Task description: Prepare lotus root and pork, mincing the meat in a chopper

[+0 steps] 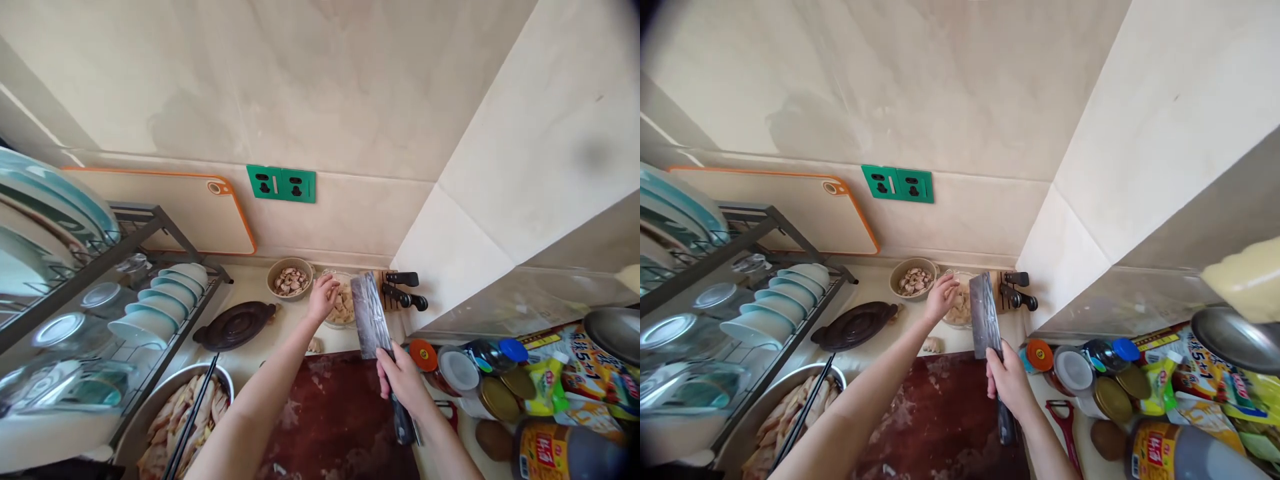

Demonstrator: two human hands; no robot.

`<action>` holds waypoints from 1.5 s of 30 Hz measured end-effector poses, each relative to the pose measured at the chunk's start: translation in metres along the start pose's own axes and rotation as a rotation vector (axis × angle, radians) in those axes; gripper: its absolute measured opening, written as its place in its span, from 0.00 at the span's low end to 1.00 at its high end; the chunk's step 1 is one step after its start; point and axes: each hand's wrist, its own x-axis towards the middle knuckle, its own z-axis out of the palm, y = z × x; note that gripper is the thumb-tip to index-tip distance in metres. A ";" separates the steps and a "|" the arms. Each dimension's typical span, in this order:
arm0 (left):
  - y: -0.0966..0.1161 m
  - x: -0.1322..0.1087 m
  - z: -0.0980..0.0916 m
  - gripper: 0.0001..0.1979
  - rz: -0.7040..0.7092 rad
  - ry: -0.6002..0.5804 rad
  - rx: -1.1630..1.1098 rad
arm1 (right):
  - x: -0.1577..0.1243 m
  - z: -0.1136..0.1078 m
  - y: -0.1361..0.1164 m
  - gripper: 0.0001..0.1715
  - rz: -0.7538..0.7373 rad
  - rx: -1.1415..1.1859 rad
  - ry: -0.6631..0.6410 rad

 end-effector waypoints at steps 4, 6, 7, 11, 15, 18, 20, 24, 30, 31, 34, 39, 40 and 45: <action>-0.012 -0.021 -0.027 0.10 0.021 0.022 -0.058 | -0.034 -0.034 0.046 0.22 0.016 -0.033 -0.011; -0.014 -0.048 -0.046 0.10 -0.060 0.027 -0.057 | -0.052 -0.047 0.070 0.23 0.074 -0.048 -0.037; -0.015 -0.065 -0.055 0.10 -0.115 0.012 -0.059 | -0.060 -0.051 0.081 0.24 0.115 -0.043 -0.053; -0.013 -0.152 -0.093 0.10 -0.332 -0.085 -0.064 | -0.086 -0.057 0.115 0.26 0.234 -0.075 -0.066; -0.001 -0.238 -0.125 0.11 -0.499 -0.107 -0.024 | -0.100 -0.052 0.127 0.26 0.245 -0.181 -0.114; 0.010 -0.286 -0.137 0.10 -0.500 -0.308 0.032 | -0.105 -0.045 0.128 0.28 0.264 -0.207 -0.180; 0.014 -0.305 -0.138 0.10 -0.410 -0.470 0.130 | -0.108 -0.039 0.127 0.28 0.259 -0.205 -0.211; 0.013 -0.317 -0.134 0.13 -0.241 -0.583 0.381 | -0.117 -0.032 0.130 0.28 0.239 -0.155 -0.224; -0.008 -0.303 -0.125 0.11 -0.195 -0.579 0.511 | -0.140 -0.026 0.146 0.27 0.230 -0.118 -0.139; -0.009 -0.296 -0.123 0.11 -0.201 -0.553 0.484 | -0.144 -0.024 0.149 0.27 0.230 -0.110 -0.117; -0.004 -0.260 -0.114 0.08 -0.179 -0.448 0.348 | -0.152 -0.019 0.157 0.25 0.220 -0.113 -0.062; 0.026 -0.155 -0.098 0.06 -0.081 -0.292 0.176 | -0.152 -0.009 0.160 0.19 0.018 -0.382 0.156; 0.033 -0.133 -0.094 0.06 -0.036 -0.259 0.159 | -0.150 -0.006 0.158 0.16 -0.052 -0.461 0.203; 0.049 -0.053 -0.071 0.10 0.193 -0.208 0.227 | -0.140 0.022 0.146 0.09 -0.241 -0.895 0.213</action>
